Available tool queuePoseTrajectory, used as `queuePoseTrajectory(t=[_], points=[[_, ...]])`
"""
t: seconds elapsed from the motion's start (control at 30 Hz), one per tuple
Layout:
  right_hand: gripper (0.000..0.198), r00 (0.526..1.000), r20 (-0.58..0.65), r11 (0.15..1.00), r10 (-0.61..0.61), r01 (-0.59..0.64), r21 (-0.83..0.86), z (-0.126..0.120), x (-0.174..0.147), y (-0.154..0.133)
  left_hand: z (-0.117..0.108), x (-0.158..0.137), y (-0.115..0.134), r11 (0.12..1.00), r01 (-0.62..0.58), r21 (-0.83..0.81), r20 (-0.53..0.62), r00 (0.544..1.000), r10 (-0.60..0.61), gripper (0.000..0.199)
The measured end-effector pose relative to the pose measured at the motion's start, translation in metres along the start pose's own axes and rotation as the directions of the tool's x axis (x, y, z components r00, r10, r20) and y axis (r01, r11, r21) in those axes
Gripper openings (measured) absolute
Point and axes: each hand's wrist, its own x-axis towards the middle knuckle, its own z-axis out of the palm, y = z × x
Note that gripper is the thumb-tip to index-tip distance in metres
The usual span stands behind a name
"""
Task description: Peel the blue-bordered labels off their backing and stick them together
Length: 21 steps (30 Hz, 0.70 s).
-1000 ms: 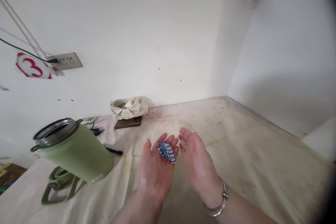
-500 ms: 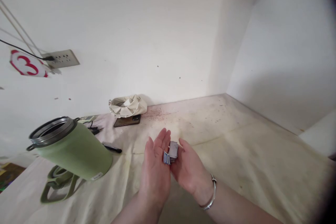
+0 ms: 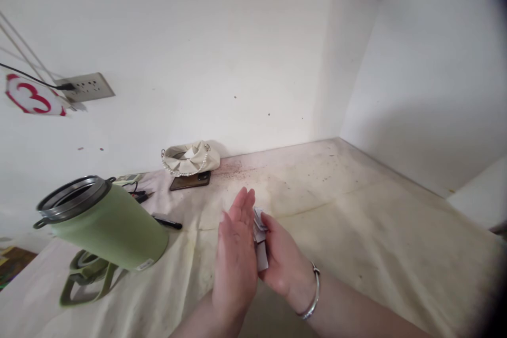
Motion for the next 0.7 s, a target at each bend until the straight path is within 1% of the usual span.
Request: queuePoseTrajectory(t=[0.07,0.13,0.2,0.23,0.27,0.3,0.33,0.37,0.4,0.43,0.47,0.5,0.53,0.57,0.6,0.63,0.7], points=[[0.020,1.000,0.004,1.000,-0.013,0.013,0.013,-0.003,0.002,-0.003,0.000,0.000,0.001,0.997,-0.057,0.051,-0.026,0.998,0.059,0.057],[0.015,0.999,-0.002,0.999,-0.049,0.049,0.004,-0.006,0.003,-0.006,0.000,0.001,0.002,0.989,-0.102,0.104,-0.075,0.991,0.110,0.051],[0.013,0.991,-0.043,0.991,-0.129,0.128,-0.026,-0.008,0.004,-0.008,0.000,0.003,0.001,0.987,-0.117,0.106,-0.169,0.977,0.134,0.043],[0.014,0.980,-0.071,0.982,-0.185,0.182,-0.048,-0.008,0.004,-0.009,0.001,0.004,0.001,0.991,-0.106,0.083,-0.231,0.965,0.123,0.040],[0.015,0.965,-0.091,0.968,-0.245,0.238,-0.081,-0.008,0.003,-0.009,0.001,0.005,0.000,0.997,-0.073,0.040,-0.296,0.952,0.082,0.036],[0.016,0.946,-0.093,0.946,-0.311,0.299,-0.125,-0.008,0.003,-0.009,0.002,0.007,-0.002,1.000,-0.011,-0.026,-0.345,0.939,0.002,0.034],[0.018,0.922,-0.077,0.914,-0.380,0.361,-0.184,-0.008,0.003,-0.009,0.002,0.008,-0.004,0.991,0.077,-0.108,-0.359,0.927,-0.111,0.032],[0.020,0.891,-0.038,0.866,-0.451,0.427,-0.262,-0.008,0.002,-0.009,0.002,0.008,-0.005,0.962,0.190,-0.194,-0.330,0.911,-0.246,0.031],[0.022,0.853,0.020,0.793,-0.522,0.493,-0.359,-0.009,0.002,-0.009,0.002,0.008,-0.006,0.912,0.307,-0.273,-0.265,0.887,-0.378,0.031],[0.023,0.805,0.095,0.689,-0.585,0.556,-0.465,-0.010,0.001,-0.008,0.001,0.008,-0.007,0.850,0.405,-0.337,-0.185,0.857,-0.481,0.032],[0.024,0.754,0.180,0.560,-0.632,0.605,-0.565,-0.011,0.001,-0.008,0.001,0.008,-0.008,0.793,0.474,-0.383,-0.106,0.830,-0.547,0.034],[0.024,0.707,0.267,0.422,-0.655,0.636,-0.646,-0.012,0.000,-0.008,0.000,0.007,-0.008,0.755,0.509,-0.414,-0.049,0.815,-0.577,0.034],[0.026,0.670,0.346,0.296,-0.657,0.652,-0.698,-0.013,-0.002,-0.008,0.000,0.006,-0.007,0.734,0.519,-0.438,-0.020,0.810,-0.585,0.034],[0.029,0.643,0.410,0.200,-0.646,0.662,-0.723,-0.015,-0.003,-0.008,0.000,0.006,-0.006,0.725,0.515,-0.458,-0.008,0.813,-0.583,0.034],[0.032,0.628,0.457,0.140,-0.630,0.671,-0.729,-0.016,-0.004,-0.008,0.000,0.006,-0.005,0.722,0.504,-0.475,-0.007,0.818,-0.575,0.034],[0.034,0.621,0.485,0.112,-0.616,0.679,-0.726,-0.017,-0.005,-0.008,0.000,0.006,-0.003,0.721,0.490,-0.489,-0.016,0.822,-0.569,0.034],[0.033,0.614,0.501,0.122,-0.610,0.697,-0.707,-0.019,-0.005,-0.008,0.000,0.008,-0.002,0.737,0.442,-0.511,-0.076,0.831,-0.551,0.034]])
